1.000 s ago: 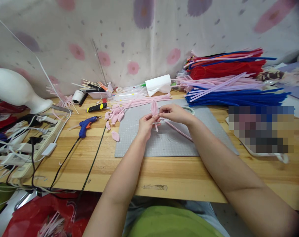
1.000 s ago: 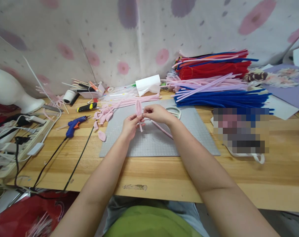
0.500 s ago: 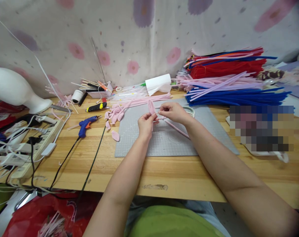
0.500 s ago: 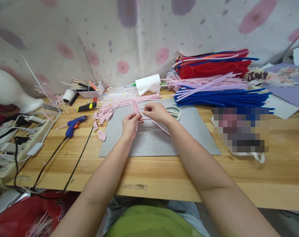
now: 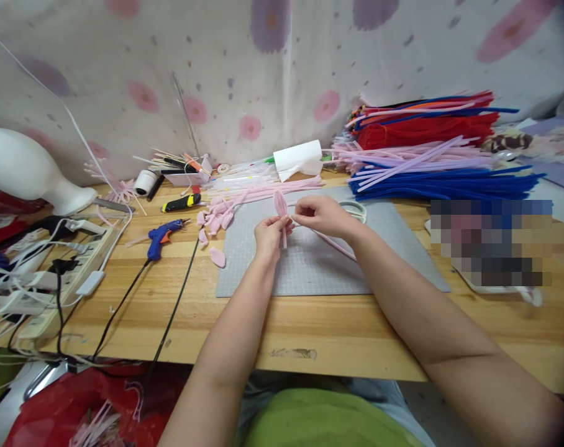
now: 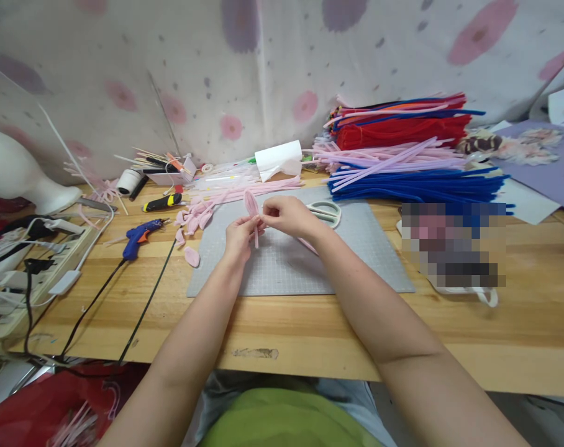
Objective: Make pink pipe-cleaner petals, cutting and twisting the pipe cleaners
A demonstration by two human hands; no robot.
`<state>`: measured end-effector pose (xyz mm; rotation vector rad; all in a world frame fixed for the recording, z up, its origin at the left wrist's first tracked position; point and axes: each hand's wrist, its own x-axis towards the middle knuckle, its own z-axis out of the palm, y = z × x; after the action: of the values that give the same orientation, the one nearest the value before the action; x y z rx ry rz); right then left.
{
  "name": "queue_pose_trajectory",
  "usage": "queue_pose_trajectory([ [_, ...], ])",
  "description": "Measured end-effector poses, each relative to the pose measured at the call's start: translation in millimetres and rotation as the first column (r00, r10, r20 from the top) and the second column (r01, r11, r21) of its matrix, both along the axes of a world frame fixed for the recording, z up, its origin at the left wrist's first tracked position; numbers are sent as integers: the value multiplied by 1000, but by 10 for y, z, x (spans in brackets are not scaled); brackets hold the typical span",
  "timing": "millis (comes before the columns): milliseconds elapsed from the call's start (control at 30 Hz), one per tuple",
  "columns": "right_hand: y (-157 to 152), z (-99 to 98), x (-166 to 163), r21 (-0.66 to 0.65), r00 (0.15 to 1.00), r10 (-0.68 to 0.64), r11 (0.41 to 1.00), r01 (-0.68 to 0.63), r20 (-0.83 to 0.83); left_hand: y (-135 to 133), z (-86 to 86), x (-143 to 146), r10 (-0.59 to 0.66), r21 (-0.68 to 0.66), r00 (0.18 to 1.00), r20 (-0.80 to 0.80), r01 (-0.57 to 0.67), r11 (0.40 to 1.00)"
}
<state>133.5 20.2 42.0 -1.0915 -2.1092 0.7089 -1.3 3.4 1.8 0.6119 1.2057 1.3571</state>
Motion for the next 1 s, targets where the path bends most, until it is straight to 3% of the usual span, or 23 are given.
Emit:
queue_pose_trajectory([
  [67,50,6,54,-89,991,-23,996,11,-133,2,0,-9,-14,-10,1000,3,14,1000],
  [167,132,-66,84,-222,907,-207,966,131,-367,-12,10,17,-66,-2,998,-19,66,998],
  [267,158,-193,12,-409,872,-172,912,-35,-458,-34,13,66,-123,11,990,-62,124,992],
  [333,148,-260,-59,-466,851,-117,870,-161,-512,-39,0,85,-146,19,985,-89,149,989],
  [400,139,-296,-109,-472,838,-120,864,-176,-532,-32,-27,79,-171,25,980,-97,174,984],
  [600,199,-338,-100,-451,800,-253,892,-24,-544,39,-141,-6,-403,109,915,24,398,911],
  [867,209,-449,-172,-449,741,-251,891,-76,-622,108,-162,37,-259,66,965,43,256,964],
  [1000,246,-459,-86,-474,780,-251,878,-66,-573,100,-112,43,-205,69,972,112,198,978],
])
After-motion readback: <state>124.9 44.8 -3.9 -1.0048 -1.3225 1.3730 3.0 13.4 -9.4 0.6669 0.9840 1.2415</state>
